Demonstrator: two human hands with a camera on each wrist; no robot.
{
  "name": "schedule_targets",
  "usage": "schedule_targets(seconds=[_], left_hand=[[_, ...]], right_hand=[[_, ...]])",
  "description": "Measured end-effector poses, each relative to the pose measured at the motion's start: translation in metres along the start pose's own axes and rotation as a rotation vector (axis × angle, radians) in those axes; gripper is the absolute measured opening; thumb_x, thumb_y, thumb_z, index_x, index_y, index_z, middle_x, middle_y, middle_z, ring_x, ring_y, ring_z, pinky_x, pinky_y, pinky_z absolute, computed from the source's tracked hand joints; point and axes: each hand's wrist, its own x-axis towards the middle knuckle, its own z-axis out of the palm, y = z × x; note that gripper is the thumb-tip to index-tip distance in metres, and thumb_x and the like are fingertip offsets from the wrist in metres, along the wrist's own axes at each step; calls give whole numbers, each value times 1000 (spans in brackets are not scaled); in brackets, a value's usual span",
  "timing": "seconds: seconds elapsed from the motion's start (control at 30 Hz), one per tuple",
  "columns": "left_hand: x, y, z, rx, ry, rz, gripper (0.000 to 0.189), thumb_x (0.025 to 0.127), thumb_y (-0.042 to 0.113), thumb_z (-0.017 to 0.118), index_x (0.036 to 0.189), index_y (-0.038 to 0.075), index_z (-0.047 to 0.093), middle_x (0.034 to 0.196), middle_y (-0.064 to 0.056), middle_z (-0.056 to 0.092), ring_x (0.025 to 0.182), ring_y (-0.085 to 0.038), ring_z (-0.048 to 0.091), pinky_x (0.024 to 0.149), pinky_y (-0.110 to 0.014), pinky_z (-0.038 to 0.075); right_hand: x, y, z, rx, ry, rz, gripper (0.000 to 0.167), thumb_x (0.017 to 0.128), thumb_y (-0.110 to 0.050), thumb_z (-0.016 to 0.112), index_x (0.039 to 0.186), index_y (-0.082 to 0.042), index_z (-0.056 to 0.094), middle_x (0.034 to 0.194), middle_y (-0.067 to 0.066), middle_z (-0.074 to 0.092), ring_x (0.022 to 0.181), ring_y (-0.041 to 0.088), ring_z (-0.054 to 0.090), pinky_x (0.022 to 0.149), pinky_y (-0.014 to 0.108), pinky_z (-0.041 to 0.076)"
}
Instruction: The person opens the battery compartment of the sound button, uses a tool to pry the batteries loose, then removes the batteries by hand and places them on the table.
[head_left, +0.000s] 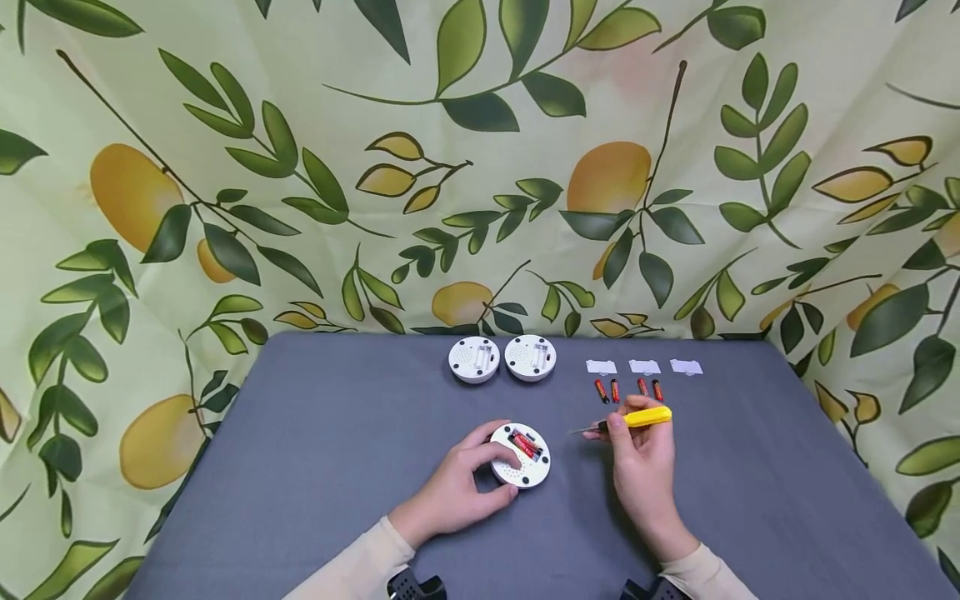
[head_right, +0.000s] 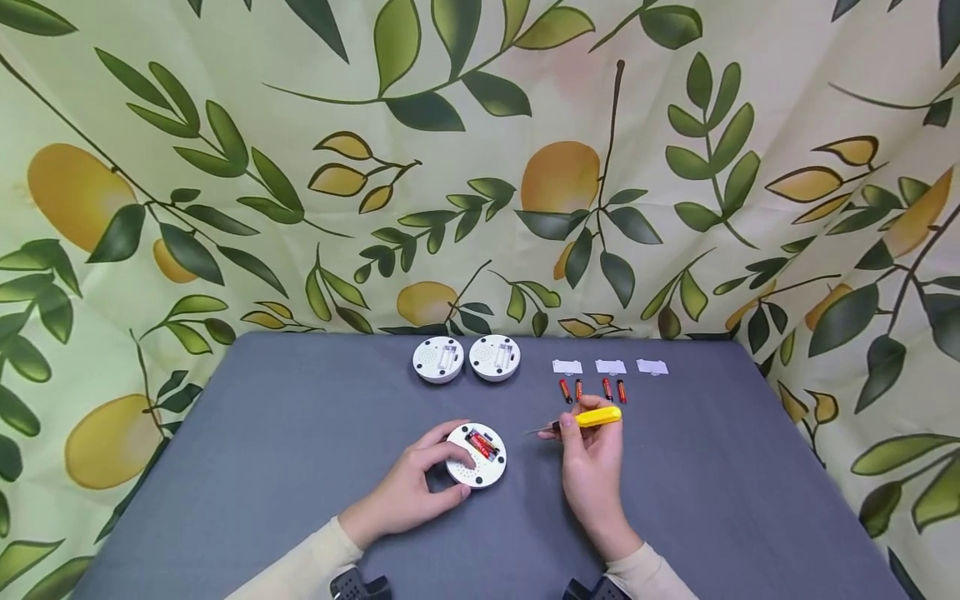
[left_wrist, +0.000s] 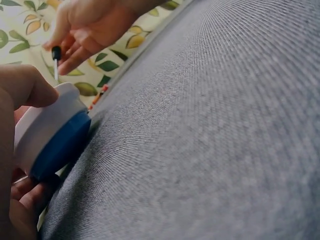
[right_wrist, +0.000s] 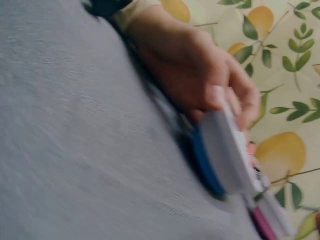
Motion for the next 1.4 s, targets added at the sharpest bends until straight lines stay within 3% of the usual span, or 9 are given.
schedule_targets(seconds=[0.17, 0.3, 0.43, 0.53, 0.63, 0.77, 1.07, 1.27, 1.4], left_hand=[[4, 0, -3, -10, -16, 6, 27, 87, 13, 86, 110, 22, 75, 160, -8, 55, 146, -27, 54, 121, -43, 44], [6, 1, -5, -12, -26, 3, 27, 88, 13, 86, 110, 23, 75, 161, -9, 54, 147, -27, 54, 120, -43, 44], [4, 3, -6, -11, -33, -4, 27, 88, 13, 86, 110, 24, 75, 161, -11, 53, 147, -27, 54, 120, -43, 44], [4, 2, -6, -12, -35, -6, 27, 88, 13, 86, 111, 24, 75, 162, -9, 53, 147, -26, 53, 121, -43, 43], [4, 2, -7, -16, -39, -17, 26, 89, 13, 86, 111, 23, 75, 162, -8, 52, 149, -25, 51, 122, -43, 42], [3, 2, -5, -27, -21, -12, 27, 88, 11, 86, 110, 22, 75, 162, -15, 49, 146, -27, 53, 122, -43, 42], [1, -1, -4, -50, 6, -6, 31, 87, 8, 85, 114, 21, 76, 149, -11, 48, 136, -25, 60, 119, -40, 43], [1, -2, -5, -23, 1, -2, 33, 87, 7, 84, 116, 19, 74, 149, -11, 52, 134, -22, 62, 119, -41, 43], [0, -2, -5, 5, 9, -4, 34, 86, 5, 81, 116, 19, 73, 150, -10, 56, 138, -25, 59, 119, -43, 45]], right_hand=[[20, -13, -12, -215, -60, 173, 58, 101, 17, 65, 150, 7, 36, 101, 21, 64, 72, 16, 74, 66, 32, 65], [31, -19, -23, -453, -235, 311, 53, 99, 10, 73, 145, 12, 45, 91, 19, 68, 65, 19, 73, 63, 34, 65], [35, -22, -32, -664, -397, 384, 49, 97, 1, 79, 138, 12, 56, 86, 13, 72, 67, 22, 71, 63, 35, 65], [37, -24, -36, -759, -467, 402, 49, 96, -2, 81, 139, 11, 60, 85, 9, 68, 66, 23, 69, 61, 35, 63], [37, -26, -39, -851, -530, 433, 39, 95, -5, 83, 129, 6, 67, 79, 6, 62, 60, 22, 67, 56, 34, 59], [38, -26, -40, -934, -589, 440, 34, 94, -5, 83, 122, 5, 67, 73, 4, 59, 55, 20, 66, 52, 34, 55], [40, -26, -39, -976, -600, 477, 74, 91, -8, 89, 151, 10, 50, 79, 6, 65, 55, 21, 67, 54, 38, 57], [43, -28, -38, -1048, -619, 482, 76, 88, -17, 93, 149, 7, 54, 79, 5, 65, 57, 20, 66, 57, 38, 55], [42, -34, -36, -1175, -619, 377, 75, 89, -30, 93, 147, 3, 58, 83, 1, 65, 67, 18, 60, 61, 38, 48]])
